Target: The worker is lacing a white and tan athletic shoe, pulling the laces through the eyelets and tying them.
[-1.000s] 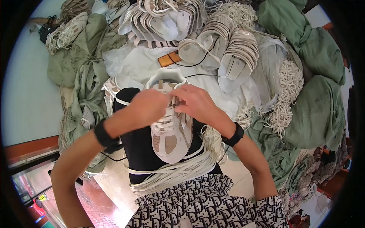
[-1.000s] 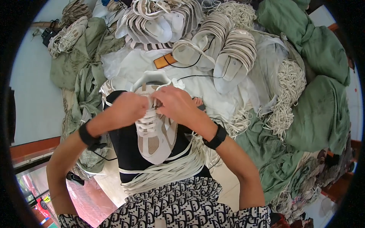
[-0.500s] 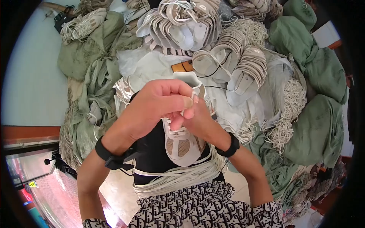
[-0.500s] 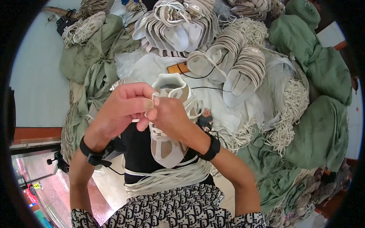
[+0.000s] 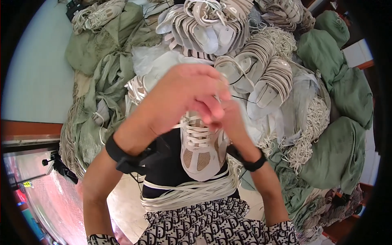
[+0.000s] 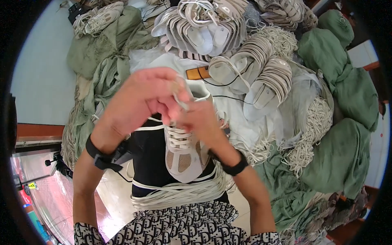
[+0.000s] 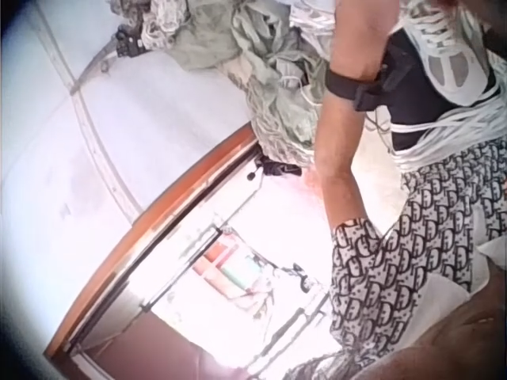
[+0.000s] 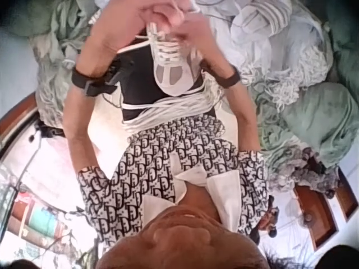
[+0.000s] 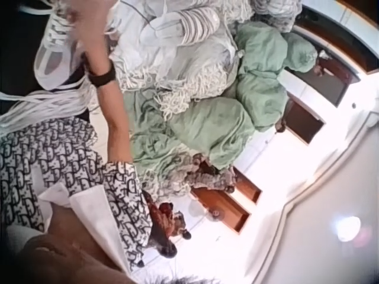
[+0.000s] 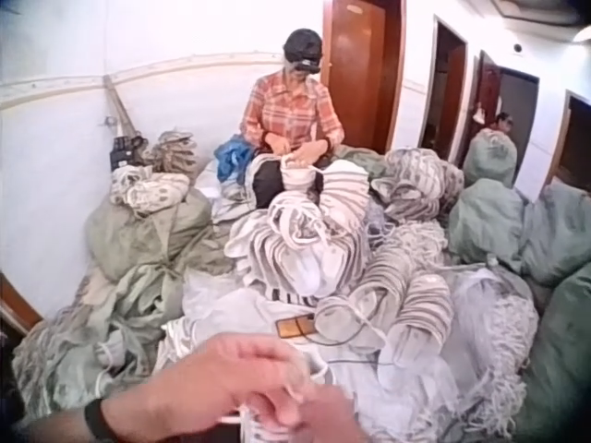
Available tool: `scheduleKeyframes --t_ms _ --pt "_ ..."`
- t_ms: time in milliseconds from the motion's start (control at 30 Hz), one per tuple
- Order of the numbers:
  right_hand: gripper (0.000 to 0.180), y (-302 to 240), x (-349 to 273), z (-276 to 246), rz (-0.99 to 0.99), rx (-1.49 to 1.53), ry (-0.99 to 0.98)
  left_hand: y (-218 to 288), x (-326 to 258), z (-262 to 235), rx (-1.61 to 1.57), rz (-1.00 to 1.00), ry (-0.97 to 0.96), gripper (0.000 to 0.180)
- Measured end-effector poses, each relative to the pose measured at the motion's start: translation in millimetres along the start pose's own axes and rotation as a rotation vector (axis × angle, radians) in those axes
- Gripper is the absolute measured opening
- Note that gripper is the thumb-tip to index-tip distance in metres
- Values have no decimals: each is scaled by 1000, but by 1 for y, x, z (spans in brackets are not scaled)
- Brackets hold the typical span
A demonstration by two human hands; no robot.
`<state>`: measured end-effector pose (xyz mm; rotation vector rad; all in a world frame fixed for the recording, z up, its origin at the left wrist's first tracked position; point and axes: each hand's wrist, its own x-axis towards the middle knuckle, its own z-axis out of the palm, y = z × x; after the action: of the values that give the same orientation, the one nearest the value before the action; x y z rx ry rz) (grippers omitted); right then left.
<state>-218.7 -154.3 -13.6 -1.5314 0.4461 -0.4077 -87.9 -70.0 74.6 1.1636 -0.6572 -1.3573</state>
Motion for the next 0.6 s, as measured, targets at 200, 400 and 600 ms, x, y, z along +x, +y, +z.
scheduleKeyframes --t_ms 200,400,600 --pt "18 50 14 -176 86 812 154 -32 -32 -139 -128 37 396 18" --pt "23 42 -1 -304 -4 738 294 -27 -75 -206 478 -45 760 14" --pt "22 22 0 -311 -13 518 396 -27 -90 -282 1250 -102 997 15"
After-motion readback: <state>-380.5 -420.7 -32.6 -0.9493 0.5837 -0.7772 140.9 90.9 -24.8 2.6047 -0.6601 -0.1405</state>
